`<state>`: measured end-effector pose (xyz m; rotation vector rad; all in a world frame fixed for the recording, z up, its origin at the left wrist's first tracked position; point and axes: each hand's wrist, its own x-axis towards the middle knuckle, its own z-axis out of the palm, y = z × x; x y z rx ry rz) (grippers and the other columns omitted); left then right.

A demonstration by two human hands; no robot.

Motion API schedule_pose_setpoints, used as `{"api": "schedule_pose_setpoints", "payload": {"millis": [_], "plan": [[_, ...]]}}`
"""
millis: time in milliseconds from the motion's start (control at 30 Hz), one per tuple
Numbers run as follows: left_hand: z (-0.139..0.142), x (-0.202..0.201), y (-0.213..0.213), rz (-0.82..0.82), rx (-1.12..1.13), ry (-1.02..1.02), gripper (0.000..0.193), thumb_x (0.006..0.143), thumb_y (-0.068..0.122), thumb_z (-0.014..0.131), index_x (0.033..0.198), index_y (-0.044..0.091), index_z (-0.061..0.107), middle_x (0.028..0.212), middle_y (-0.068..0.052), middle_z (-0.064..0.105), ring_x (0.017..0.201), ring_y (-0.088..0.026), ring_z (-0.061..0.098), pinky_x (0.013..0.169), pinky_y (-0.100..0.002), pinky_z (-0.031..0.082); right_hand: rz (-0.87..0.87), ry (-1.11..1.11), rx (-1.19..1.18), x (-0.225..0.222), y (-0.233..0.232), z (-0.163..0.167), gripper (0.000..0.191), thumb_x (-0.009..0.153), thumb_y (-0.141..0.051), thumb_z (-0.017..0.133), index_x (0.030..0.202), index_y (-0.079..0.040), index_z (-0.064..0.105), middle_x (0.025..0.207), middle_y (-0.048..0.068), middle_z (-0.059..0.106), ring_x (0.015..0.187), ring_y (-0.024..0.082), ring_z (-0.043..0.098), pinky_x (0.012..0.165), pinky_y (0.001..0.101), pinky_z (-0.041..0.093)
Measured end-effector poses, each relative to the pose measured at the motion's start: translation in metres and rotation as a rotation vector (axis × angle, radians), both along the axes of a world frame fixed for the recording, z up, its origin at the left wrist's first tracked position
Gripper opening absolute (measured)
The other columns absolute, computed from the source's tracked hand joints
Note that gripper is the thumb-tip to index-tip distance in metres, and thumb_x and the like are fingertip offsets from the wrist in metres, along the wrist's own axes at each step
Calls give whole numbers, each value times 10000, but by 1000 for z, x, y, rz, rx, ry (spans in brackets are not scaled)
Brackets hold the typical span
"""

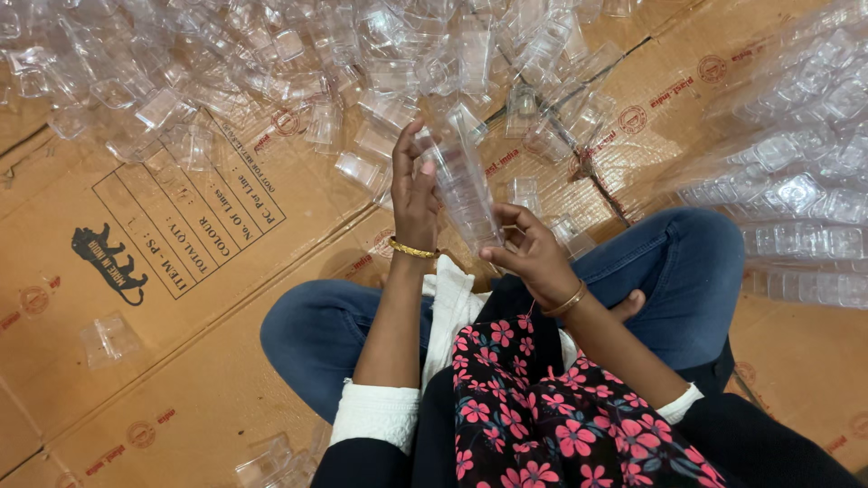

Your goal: The person sits on the floor and stacks clear plastic cups, picking cups one at a time from the pile around them and nesting them into a tall stack by hand. They repeatedly grab cups from the surrounding spread and press them into the growing stack.

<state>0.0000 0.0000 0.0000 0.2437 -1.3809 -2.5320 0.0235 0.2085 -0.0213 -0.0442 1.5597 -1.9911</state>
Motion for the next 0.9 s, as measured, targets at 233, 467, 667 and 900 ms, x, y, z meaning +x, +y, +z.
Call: {"api": "schedule_pose_setpoints", "payload": {"millis": [233, 467, 667, 900], "plan": [[-2, -2, 0, 26, 40, 18, 592, 1022, 212, 541, 1579, 149, 350, 1422, -46, 556, 1203, -136, 579, 1012, -286, 507, -104, 222, 79, 1, -11, 9, 751, 786, 33, 822, 1411, -54, 415, 1375, 74, 472, 1236, 206, 577, 1026, 330, 558], [-5, 0, -1, 17, 80, 17, 571, 1100, 228, 541, 1627, 162, 331, 1206, -78, 567, 986, -119, 559, 852, -276, 493, -166, 607, 407, 11, -24, 40, 740, 761, -43, 882, 1356, -53, 442, 1288, 91, 435, 1237, 199, 548, 1031, 316, 593], [2, -1, 1, -17, 159, 18, 627, 1068, 384, 540, 1599, 188, 270, 1327, -57, 610, 1157, -150, 673, 969, -289, 589, -203, 1000, 666, 10, -27, 57, 763, 747, -112, 936, 1351, -33, 478, 1265, 119, 465, 1167, 250, 565, 977, 385, 555], [7, 3, -4, 40, -46, -84, 785, 1026, 285, 608, 1734, 162, 292, 1216, -115, 454, 838, -188, 411, 653, -267, 327, -163, 785, 554, 16, -28, 53, 729, 779, -91, 877, 1378, -44, 465, 1343, 155, 433, 1294, 259, 521, 951, 314, 597]]}}
